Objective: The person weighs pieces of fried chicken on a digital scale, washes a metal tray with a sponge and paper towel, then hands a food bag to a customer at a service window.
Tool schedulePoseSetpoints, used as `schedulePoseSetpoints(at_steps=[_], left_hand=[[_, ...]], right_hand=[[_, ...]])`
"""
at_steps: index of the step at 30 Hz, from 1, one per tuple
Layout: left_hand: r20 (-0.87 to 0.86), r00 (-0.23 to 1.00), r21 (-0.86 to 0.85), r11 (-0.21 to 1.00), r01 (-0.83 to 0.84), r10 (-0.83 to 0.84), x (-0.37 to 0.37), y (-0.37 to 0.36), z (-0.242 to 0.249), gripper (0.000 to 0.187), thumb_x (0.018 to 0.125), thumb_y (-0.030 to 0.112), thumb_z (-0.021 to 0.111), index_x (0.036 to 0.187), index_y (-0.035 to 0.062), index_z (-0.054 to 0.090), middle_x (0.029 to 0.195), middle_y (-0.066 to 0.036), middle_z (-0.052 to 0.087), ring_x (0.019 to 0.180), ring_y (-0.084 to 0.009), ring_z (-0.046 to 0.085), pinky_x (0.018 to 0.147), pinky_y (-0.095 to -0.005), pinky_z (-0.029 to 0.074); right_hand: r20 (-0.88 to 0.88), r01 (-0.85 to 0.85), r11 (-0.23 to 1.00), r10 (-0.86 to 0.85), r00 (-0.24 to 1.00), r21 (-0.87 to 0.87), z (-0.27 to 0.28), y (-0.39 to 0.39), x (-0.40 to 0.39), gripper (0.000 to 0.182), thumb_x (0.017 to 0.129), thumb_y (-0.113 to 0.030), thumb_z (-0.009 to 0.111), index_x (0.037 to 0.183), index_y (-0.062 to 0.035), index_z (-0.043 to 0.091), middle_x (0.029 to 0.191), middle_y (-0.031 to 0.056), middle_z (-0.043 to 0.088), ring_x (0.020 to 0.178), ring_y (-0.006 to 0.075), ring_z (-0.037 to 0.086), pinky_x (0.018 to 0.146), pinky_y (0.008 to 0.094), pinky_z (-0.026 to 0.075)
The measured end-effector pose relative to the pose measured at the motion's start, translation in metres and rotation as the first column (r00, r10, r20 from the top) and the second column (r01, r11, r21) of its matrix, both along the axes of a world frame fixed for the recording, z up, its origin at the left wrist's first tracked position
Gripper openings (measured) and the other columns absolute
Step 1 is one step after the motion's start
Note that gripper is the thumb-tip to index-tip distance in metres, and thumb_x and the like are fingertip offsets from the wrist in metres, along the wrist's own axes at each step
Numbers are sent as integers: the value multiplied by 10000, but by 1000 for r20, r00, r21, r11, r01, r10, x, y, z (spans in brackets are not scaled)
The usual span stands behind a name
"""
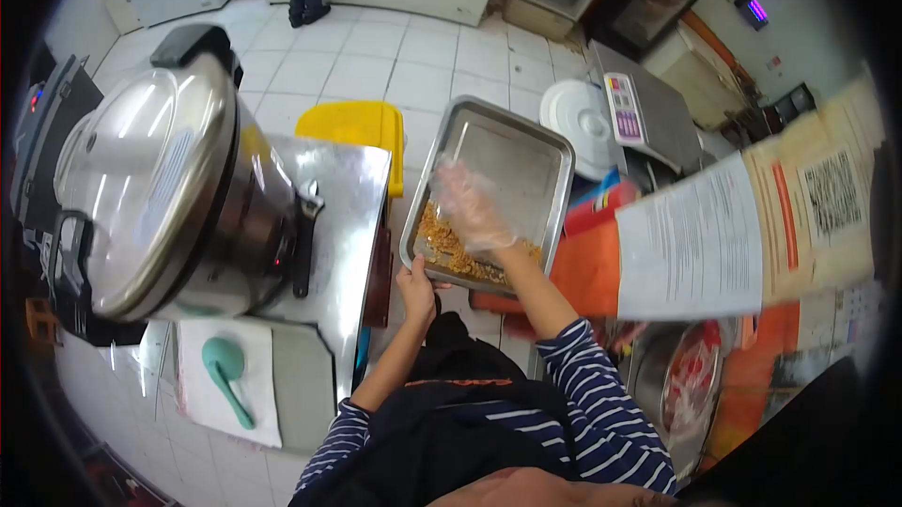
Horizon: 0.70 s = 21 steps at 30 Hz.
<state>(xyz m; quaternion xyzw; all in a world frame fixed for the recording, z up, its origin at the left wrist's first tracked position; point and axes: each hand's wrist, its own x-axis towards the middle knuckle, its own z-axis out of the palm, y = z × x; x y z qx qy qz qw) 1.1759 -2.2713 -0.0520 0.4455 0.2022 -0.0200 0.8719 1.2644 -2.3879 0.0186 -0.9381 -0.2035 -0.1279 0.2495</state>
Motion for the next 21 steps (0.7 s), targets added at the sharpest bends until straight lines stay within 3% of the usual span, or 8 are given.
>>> schedulePoseSetpoints(at_steps=[2,3,5,8,10,13,15,21], left_hand=[[-69,998,-32,999,4,-6,41,-14,-3,302,833,208,413,992,-46,447,785,-112,564,551,-170,573,371,-250,486],[-80,997,-19,1000,-8,7,60,-19,-9,287,835,207,406,981,-37,445,768,-106,561,543,-165,572,364,-246,484],[-59,996,-50,997,-66,63,100,-29,-6,280,835,208,405,971,-33,448,764,-103,560,539,-162,570,363,-243,482],[-13,977,-80,974,-212,211,167,-38,-15,273,840,214,418,945,-36,446,749,-112,556,514,-175,569,361,-247,485],[-42,955,-83,952,-296,293,213,-42,-10,261,841,209,422,937,-32,454,749,-110,551,515,-170,564,356,-243,481],[-18,920,-74,917,-391,391,281,-45,-10,253,845,211,419,909,-30,463,721,-99,549,489,-159,551,351,-235,473],[16,899,-92,896,-435,439,329,-46,-16,252,847,214,416,897,-28,465,708,-93,548,480,-155,547,349,-232,470],[-54,794,-135,784,-606,605,476,-41,-7,252,846,236,428,872,-12,465,693,-87,554,467,-145,542,346,-225,464]], right_hand=[[178,-131,940,194,965,-316,0,-4,31,340,794,-193,417,1083,-23,472,1158,139,459,1085,286,428,888,354,363],[178,-137,940,200,964,-311,-4,-8,43,340,794,-193,417,1083,-23,472,1158,139,459,1085,286,428,888,354,363],[-90,-329,939,321,943,-98,-5,-20,76,314,796,-179,434,1076,-45,483,1127,116,483,1039,267,463,857,330,386],[-124,-342,940,340,932,4,22,-72,167,286,807,-182,450,1065,-62,488,1087,97,503,981,230,490,825,306,405],[-72,-216,940,242,968,263,41,-102,233,337,831,-294,392,1068,-82,505,1041,156,532,928,312,523,817,354,410],[-261,-140,988,154,953,72,60,-118,341,312,806,-266,428,1026,-62,509,1016,146,539,880,305,535,795,382,411],[4,-123,882,140,990,-456,53,-111,418,201,753,-136,430,895,-16,508,882,174,554,822,312,547,791,389,406],[-311,-259,834,111,944,-487,47,-62,504,233,767,-131,368,898,10,499,883,196,547,815,376,525,748,440,409]])
